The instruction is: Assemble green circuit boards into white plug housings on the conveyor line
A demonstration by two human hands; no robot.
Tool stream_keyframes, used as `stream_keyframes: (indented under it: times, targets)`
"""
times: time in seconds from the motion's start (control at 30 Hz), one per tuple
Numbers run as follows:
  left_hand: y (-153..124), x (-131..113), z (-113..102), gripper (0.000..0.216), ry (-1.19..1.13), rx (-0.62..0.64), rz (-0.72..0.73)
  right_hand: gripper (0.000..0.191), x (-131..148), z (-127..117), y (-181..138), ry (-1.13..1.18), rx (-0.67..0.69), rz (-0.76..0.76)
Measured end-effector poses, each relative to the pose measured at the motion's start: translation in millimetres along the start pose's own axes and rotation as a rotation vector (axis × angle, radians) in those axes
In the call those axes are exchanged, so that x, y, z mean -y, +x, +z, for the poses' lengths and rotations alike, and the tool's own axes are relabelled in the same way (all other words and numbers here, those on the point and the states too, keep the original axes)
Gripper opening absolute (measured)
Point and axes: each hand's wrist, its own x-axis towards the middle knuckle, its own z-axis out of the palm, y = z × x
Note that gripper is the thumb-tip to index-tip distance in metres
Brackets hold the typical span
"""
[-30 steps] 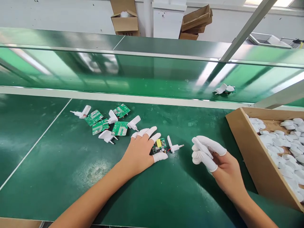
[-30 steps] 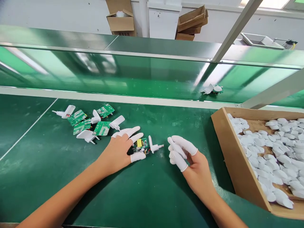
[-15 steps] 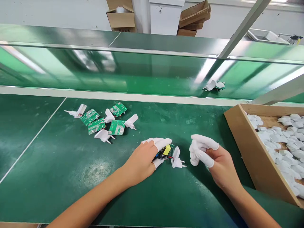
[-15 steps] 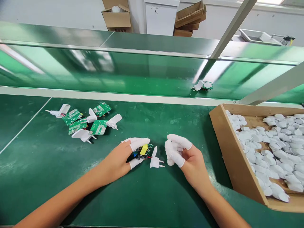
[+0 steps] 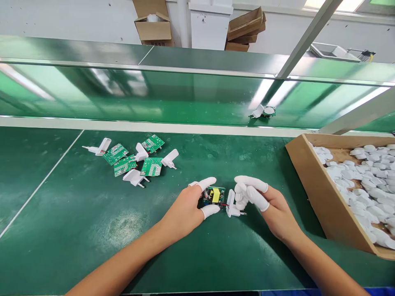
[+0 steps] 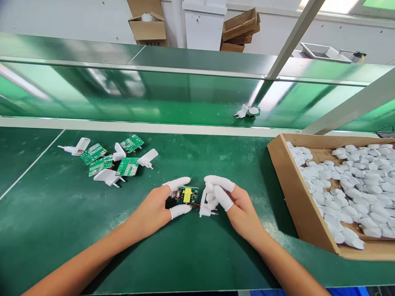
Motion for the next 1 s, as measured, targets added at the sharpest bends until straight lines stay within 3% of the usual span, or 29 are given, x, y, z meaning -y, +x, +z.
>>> stream_keyframes:
  times: [0.13, 0.3, 0.43, 0.6, 0.8, 1.0]
  targets:
    - [0, -2, 1, 0.035, 0.067, -0.073, 0.056, 0.024, 15, 13, 4, 0.252, 0.009, 0.098]
    - [2, 1, 1, 0.020, 0.129, -0.155, 0.199, 0.026, 34, 44, 9, 0.218, 0.155, 0.146]
    - [5, 7, 0, 0.025, 0.063, -0.181, 0.305, 0.020, 35, 58, 13, -0.152, 0.193, -0.057]
    - [10, 9, -4, 0.021, 0.007, -0.158, 0.283, 0.021, 27, 44, 17, -0.601, 0.078, -0.469]
    - [11, 7, -5, 0.020, -0.122, -0.098, 0.246, 0.037, 24, 30, 14, -0.790, 0.094, -0.511]
    - [1, -2, -13, 0.023, -0.379, -0.058, 0.264, 0.049, 26, 27, 7, -0.695, 0.040, -0.563]
